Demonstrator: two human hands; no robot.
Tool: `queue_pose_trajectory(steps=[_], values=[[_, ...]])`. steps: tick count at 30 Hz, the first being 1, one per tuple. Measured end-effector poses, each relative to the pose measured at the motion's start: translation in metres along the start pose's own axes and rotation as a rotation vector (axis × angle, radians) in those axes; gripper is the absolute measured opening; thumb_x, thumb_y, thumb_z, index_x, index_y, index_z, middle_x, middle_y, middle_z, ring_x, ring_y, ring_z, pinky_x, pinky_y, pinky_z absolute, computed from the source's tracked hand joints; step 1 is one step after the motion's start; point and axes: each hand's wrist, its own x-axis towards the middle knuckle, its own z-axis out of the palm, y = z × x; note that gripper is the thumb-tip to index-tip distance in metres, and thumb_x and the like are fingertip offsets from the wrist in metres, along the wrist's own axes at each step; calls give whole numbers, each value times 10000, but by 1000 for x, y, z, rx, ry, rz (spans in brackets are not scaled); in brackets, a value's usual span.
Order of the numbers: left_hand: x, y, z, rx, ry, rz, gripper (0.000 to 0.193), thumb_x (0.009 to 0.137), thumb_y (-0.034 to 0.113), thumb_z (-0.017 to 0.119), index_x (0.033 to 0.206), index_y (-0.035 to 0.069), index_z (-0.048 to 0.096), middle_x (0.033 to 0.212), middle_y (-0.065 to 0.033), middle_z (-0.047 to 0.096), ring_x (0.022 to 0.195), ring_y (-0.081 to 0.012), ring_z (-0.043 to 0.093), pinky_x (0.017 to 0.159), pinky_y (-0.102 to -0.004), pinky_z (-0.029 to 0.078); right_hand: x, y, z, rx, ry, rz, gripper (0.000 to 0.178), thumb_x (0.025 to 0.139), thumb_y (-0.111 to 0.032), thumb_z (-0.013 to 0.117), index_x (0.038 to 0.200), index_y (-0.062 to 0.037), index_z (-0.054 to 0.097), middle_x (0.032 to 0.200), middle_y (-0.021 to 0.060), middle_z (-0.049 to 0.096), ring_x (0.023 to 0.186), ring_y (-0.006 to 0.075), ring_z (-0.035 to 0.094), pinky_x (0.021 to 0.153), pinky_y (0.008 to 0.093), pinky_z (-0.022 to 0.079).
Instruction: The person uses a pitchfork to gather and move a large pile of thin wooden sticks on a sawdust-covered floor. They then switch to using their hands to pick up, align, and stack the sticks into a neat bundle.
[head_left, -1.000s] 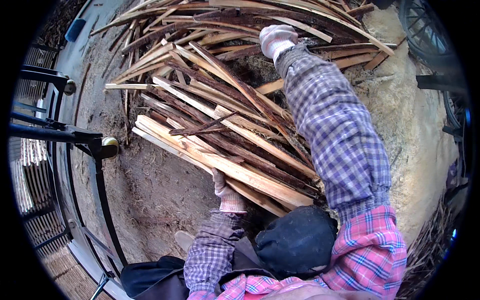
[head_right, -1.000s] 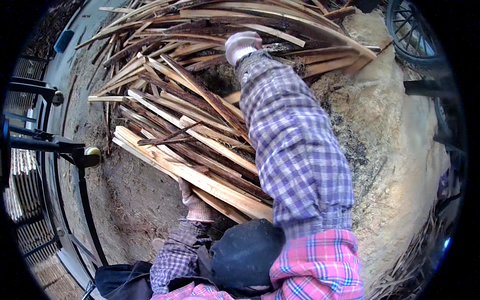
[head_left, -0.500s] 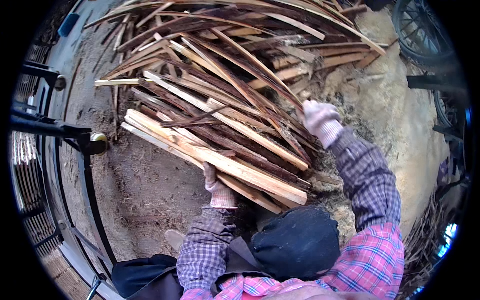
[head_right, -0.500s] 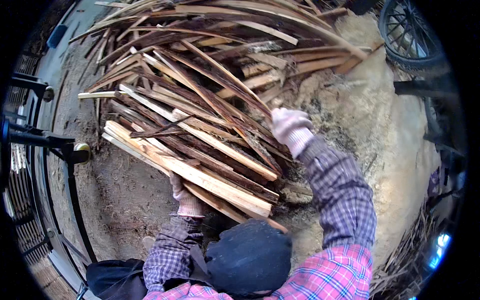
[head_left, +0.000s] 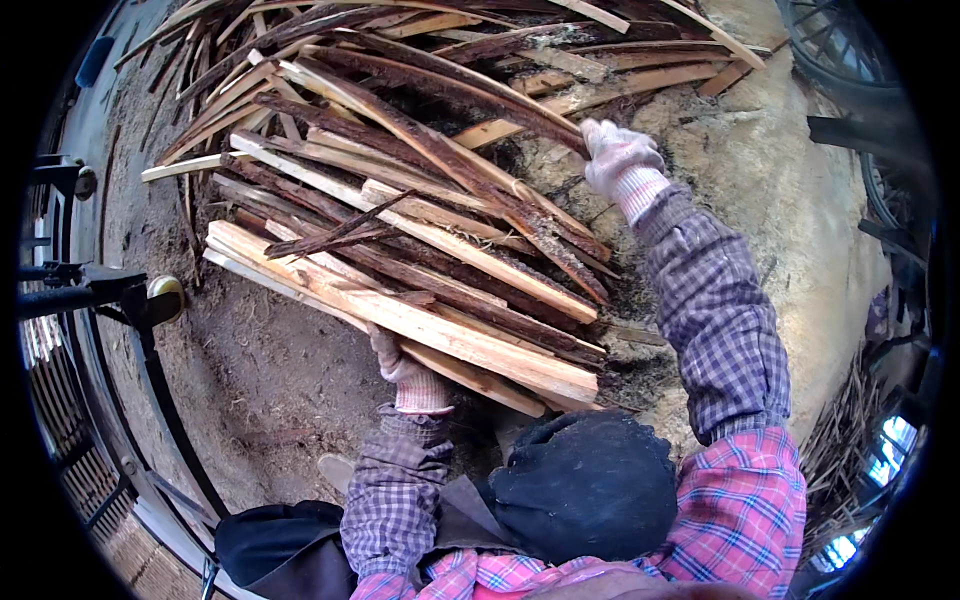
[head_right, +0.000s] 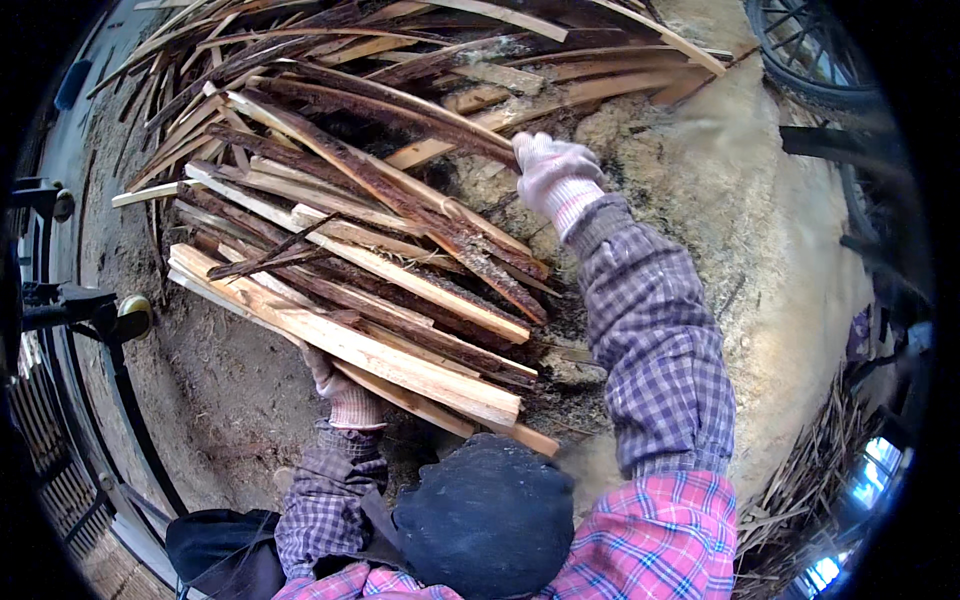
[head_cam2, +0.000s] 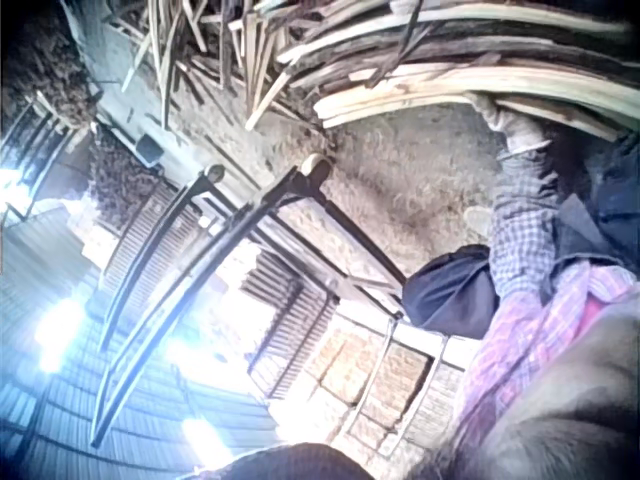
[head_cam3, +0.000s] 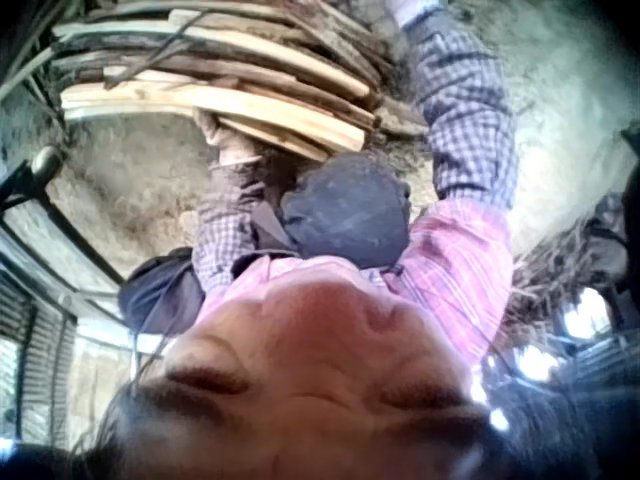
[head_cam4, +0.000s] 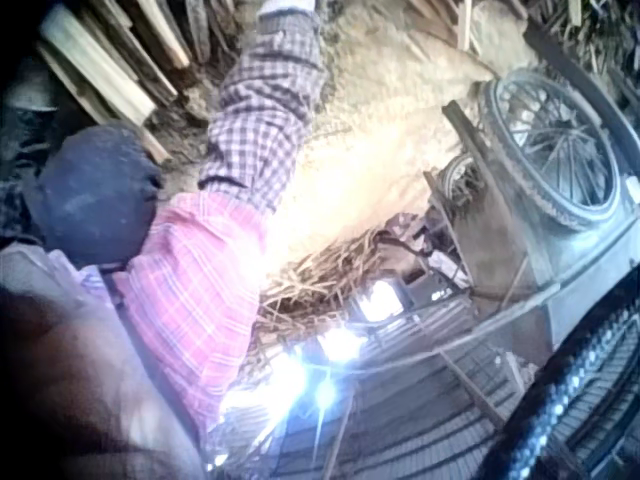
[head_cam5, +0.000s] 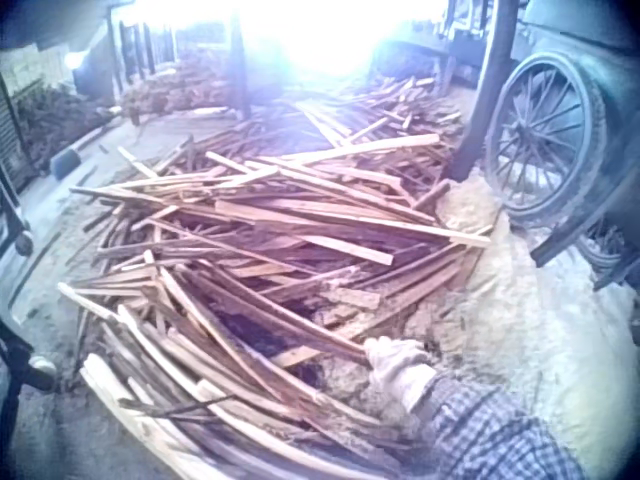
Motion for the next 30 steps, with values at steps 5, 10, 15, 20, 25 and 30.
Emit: queue_pose_trajectory(steps=[5,10,15,20,25,30], values=[[4,3,19,-26,124,-73,668,837,493,502,1302,35,359,1272,-129,444,1152,-277,427,1028,-426,301,-39,113,33,-2,230,31,361,751,-197,630,1081,-112,511,959,126,580,919,291,582,816,376,468],[3,0,10,24,119,-25,611,889,499,412,1337,90,338,1325,-94,408,1205,-258,384,1059,-408,265,-63,234,46,-111,555,8,505,654,-65,658,1130,-131,502,1025,119,565,937,307,568,794,381,469],[-2,-9,-16,374,78,131,522,921,392,392,1361,133,282,1339,-111,385,1204,-257,387,1020,-462,325,-14,258,-8,-79,901,-228,556,679,-65,659,1194,-151,470,1085,129,564,938,329,567,763,388,485],[-19,-3,-49,636,7,238,777,817,638,401,1390,149,215,1360,-117,363,1211,-274,376,1034,-478,302,64,206,-99,-228,660,120,640,700,-489,658,1176,-81,530,1157,162,553,1055,308,539,908,384,419],[-17,-7,-10,561,55,167,585,912,421,395,1393,137,219,1408,-106,301,1219,-267,386,1042,-432,315,120,196,-96,227,358,81,827,484,-316,844,1202,-77,511,1064,147,602,952,254,589,823,340,476],[-14,-8,2,657,323,108,500,918,330,420,1360,126,309,1383,-109,343,1197,-260,418,1015,-436,353,124,187,-112,276,295,85,720,487,-221,856,1122,-40,569,982,118,642,884,218,609,751,316,498]])
